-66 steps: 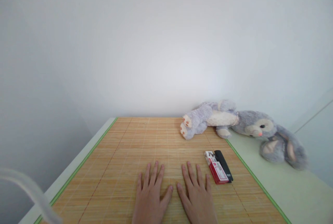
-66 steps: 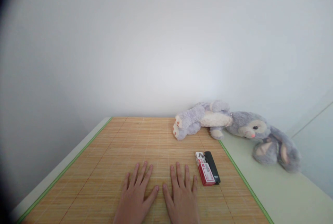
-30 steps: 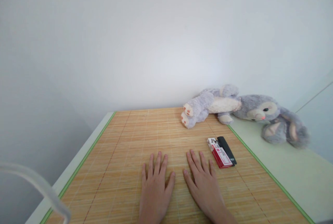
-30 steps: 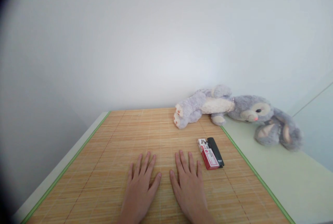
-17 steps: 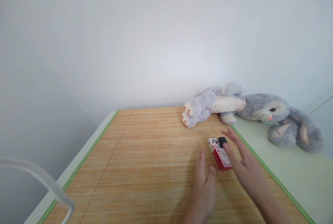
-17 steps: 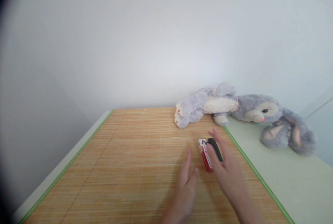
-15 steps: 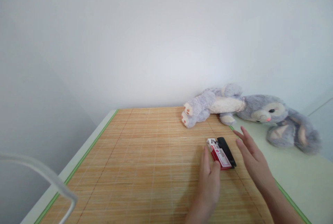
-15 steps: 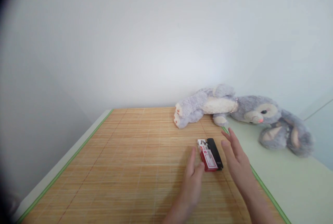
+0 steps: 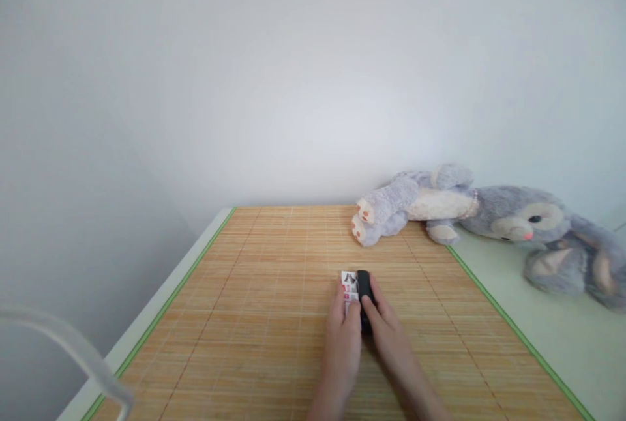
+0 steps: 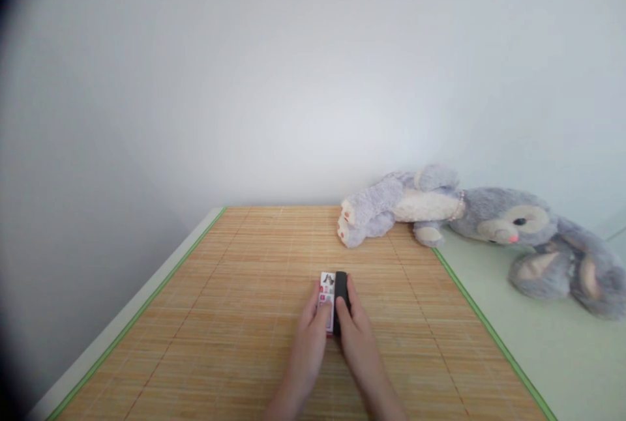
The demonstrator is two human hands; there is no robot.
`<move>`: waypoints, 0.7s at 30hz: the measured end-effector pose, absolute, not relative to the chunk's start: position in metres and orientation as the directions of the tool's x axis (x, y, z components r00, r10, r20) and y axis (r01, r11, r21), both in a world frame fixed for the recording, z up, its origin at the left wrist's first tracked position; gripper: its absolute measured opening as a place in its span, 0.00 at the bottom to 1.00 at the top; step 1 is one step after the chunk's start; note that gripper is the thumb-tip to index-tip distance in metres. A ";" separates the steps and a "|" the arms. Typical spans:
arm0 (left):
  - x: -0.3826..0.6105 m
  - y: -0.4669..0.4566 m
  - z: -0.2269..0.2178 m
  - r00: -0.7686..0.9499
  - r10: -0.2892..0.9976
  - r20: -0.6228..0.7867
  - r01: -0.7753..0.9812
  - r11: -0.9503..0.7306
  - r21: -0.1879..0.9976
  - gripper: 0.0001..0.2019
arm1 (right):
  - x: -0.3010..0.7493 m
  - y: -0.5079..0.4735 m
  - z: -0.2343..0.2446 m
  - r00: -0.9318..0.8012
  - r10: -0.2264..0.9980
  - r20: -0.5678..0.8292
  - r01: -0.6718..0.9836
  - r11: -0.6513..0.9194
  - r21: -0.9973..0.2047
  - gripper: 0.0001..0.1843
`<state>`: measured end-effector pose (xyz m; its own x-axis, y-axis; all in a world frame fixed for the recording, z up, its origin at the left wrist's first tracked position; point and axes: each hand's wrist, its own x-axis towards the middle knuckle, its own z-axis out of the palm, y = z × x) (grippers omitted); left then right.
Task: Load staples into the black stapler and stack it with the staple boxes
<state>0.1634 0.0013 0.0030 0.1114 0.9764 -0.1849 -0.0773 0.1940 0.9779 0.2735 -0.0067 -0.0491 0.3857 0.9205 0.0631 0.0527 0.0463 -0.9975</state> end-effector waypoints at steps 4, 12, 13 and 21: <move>0.118 0.011 0.004 0.149 0.969 -0.198 -0.083 0.211 0.974 0.29 | 0.241 0.000 -0.048 0.399 0.907 0.136 0.181 0.068 -0.981 0.36; 0.121 -0.001 -0.011 0.093 0.995 0.027 0.366 -0.059 0.929 0.39 | 0.283 -0.003 -0.050 0.410 0.904 0.118 0.217 0.030 -0.976 0.39; 0.118 -0.002 -0.013 0.078 0.996 0.032 0.396 -0.061 0.916 0.37 | 0.288 -0.006 -0.051 0.411 0.906 0.104 0.208 0.018 -0.978 0.40; 0.070 0.050 -0.021 0.002 0.992 0.123 0.452 -0.111 0.885 0.35 | 0.289 -0.017 -0.059 0.436 0.894 0.108 0.187 0.028 -0.982 0.40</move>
<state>0.0702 0.0500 -0.0207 0.0023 0.9924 0.1230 0.4523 -0.1108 0.8850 0.2888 -0.0169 -0.0589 0.4356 0.8937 0.1080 0.1865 0.0278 -0.9821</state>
